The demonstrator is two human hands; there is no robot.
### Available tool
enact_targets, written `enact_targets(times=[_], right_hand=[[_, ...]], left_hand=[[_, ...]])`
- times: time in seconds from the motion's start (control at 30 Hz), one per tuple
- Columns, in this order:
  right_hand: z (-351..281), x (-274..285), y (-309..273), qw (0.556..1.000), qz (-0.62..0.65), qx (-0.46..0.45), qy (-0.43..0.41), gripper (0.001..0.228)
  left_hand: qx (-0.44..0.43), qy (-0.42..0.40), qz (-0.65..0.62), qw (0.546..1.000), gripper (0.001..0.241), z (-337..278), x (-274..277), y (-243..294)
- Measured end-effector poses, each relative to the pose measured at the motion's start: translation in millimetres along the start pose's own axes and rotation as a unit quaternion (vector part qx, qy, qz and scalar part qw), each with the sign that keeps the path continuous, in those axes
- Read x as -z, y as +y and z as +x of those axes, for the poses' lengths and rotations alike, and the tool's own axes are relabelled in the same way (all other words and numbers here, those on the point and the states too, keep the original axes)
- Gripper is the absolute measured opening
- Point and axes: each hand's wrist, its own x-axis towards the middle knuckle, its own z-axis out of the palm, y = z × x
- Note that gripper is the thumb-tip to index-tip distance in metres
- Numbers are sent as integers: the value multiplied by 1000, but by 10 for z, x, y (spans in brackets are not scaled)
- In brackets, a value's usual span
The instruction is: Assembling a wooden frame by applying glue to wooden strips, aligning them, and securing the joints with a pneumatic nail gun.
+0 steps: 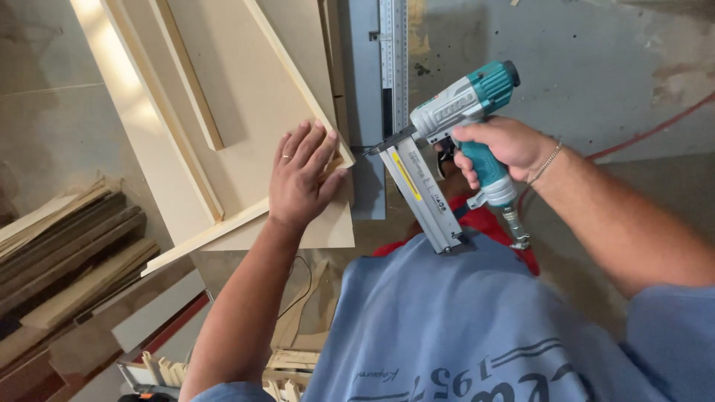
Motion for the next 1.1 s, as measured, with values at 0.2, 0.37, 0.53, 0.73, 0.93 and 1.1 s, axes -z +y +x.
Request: enact_targets(times=[0.2, 0.37, 0.53, 0.73, 0.93, 1.1], right_hand=[[87, -95, 4, 999, 21, -9, -25, 46], [167, -95, 31, 999, 24, -17, -45, 47], [219, -44, 87, 998, 28, -27, -50, 46], [201, -52, 74, 998, 13, -21, -63, 49], [197, -94, 97, 997, 24, -24, -67, 48], [224, -77, 121, 995, 11, -5, -95, 49]], left_hand=[[4, -3, -10, 1000, 57, -25, -16, -15], [2, -4, -12, 1000, 58, -30, -17, -24], [7, -7, -18, 1000, 58, -24, 0, -18], [5, -4, -27, 1000, 59, -25, -4, -25], [-1, -4, -19, 1000, 60, -33, -6, -18], [0, -2, -22, 1000, 58, -10, 5, -1]])
